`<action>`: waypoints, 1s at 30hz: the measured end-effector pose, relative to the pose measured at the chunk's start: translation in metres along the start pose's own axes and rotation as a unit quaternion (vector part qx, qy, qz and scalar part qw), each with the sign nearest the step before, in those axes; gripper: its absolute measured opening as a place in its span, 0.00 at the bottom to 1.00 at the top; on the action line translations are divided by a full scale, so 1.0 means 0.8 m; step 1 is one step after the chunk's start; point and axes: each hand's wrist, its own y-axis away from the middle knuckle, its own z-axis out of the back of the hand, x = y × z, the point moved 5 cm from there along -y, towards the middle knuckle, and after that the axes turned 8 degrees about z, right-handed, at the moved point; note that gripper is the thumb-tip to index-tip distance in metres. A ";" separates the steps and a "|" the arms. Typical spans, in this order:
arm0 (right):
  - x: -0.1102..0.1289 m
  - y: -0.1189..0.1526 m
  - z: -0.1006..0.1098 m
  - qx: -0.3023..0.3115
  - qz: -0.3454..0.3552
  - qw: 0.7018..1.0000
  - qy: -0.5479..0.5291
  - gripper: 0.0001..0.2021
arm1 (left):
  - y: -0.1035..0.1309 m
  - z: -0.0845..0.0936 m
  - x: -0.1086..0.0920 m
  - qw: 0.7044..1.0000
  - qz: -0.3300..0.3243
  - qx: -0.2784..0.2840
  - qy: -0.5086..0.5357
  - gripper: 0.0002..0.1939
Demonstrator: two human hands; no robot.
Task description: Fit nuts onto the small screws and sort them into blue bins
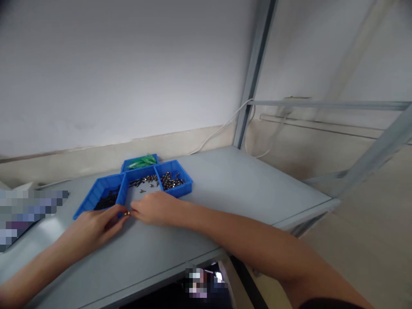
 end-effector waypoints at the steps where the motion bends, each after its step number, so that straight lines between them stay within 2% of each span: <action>1: -0.001 0.000 0.003 -0.006 -0.011 0.999 -0.034 0.12 | 0.000 0.000 0.000 1.000 -0.001 -0.001 -0.002 0.14; 6: 0.000 -0.001 0.010 -0.012 -0.018 0.980 -0.197 0.16 | 0.002 -0.006 0.002 1.000 -0.015 -0.020 -0.015 0.13; 14: -0.002 -0.001 0.003 0.003 -0.033 0.967 -0.253 0.07 | 0.000 -0.006 -0.001 0.999 -0.015 -0.028 0.003 0.13; 19: -0.005 0.000 0.003 0.005 -0.027 0.964 -0.263 0.06 | 0.000 -0.009 0.000 0.999 -0.039 -0.003 -0.013 0.16; 25: -0.004 0.001 -0.004 0.040 -0.016 0.964 -0.262 0.06 | 0.000 -0.010 -0.005 0.995 -0.061 0.070 0.035 0.17; 28: -0.002 0.002 -0.006 0.046 -0.021 0.966 -0.253 0.06 | -0.002 -0.002 -0.013 0.992 -0.070 0.097 0.052 0.16; 30: 0.000 0.002 -0.005 0.058 -0.018 0.965 -0.256 0.07 | -0.006 0.011 -0.017 0.990 -0.086 0.096 0.053 0.14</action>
